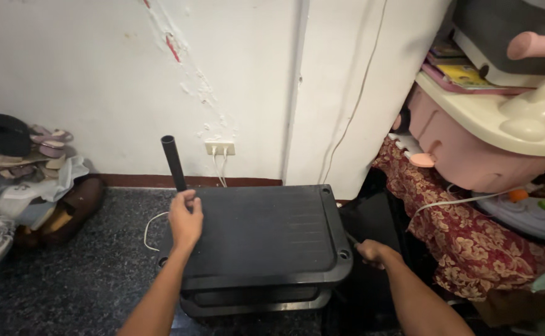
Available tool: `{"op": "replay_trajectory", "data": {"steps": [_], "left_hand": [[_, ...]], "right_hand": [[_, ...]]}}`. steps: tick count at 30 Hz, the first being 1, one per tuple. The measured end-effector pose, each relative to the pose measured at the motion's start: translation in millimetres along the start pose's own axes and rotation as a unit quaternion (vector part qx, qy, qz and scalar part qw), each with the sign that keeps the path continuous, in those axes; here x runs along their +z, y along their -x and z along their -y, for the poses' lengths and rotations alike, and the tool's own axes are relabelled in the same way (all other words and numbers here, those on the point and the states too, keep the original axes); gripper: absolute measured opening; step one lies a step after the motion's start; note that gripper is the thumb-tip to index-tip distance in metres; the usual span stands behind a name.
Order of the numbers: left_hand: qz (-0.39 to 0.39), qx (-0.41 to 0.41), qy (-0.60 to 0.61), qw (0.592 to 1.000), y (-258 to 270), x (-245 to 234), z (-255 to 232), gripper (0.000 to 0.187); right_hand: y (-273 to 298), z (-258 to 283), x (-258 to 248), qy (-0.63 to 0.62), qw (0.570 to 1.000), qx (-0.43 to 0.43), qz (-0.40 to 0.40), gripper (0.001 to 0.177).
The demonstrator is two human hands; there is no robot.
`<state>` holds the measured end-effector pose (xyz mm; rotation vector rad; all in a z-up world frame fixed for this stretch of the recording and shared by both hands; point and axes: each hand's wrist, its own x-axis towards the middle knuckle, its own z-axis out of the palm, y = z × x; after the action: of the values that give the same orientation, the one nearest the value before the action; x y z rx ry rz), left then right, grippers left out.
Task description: The person disassembles a black plastic step stool by removing the top platform and detaching the legs. They then reassemble the stool by inserting the legs back into the platform and stacking the components.
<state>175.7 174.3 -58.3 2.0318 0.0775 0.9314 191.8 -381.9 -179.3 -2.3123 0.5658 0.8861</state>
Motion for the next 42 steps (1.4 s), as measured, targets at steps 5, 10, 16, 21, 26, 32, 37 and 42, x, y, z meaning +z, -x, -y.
{"op": "replay_trajectory", "data": {"steps": [5,10,16,21,26,32,37,42], "left_hand": [[-0.053,-0.002,-0.011,0.999,-21,-4,33,0.030],[-0.043,-0.080,0.054,0.994,-37,-1,65,0.030],[0.014,-0.078,0.154,0.985,-55,17,99,0.051],[0.018,-0.042,0.107,0.993,-56,28,101,0.047],[0.008,-0.074,0.052,0.996,-53,22,82,0.038],[0.001,-0.081,0.066,0.995,-54,11,65,0.038],[-0.009,-0.101,0.152,0.983,-52,7,56,0.035],[-0.035,-0.052,0.175,0.983,-51,1,40,0.032]], "right_hand": [[4,5,5,0.134,0.990,0.034,0.005,0.059],[31,26,-9,0.160,0.979,-0.012,-0.126,0.048],[116,128,-9,0.005,0.834,-0.251,-0.491,0.036],[167,248,70,-0.034,0.816,-0.432,-0.383,0.027],[179,339,141,-0.089,0.826,-0.503,-0.239,0.036],[165,434,173,-0.182,0.783,-0.564,-0.188,0.051],[173,486,187,-0.193,0.802,-0.539,-0.167,0.054],[192,480,189,-0.158,0.824,-0.472,-0.271,0.059]]}}
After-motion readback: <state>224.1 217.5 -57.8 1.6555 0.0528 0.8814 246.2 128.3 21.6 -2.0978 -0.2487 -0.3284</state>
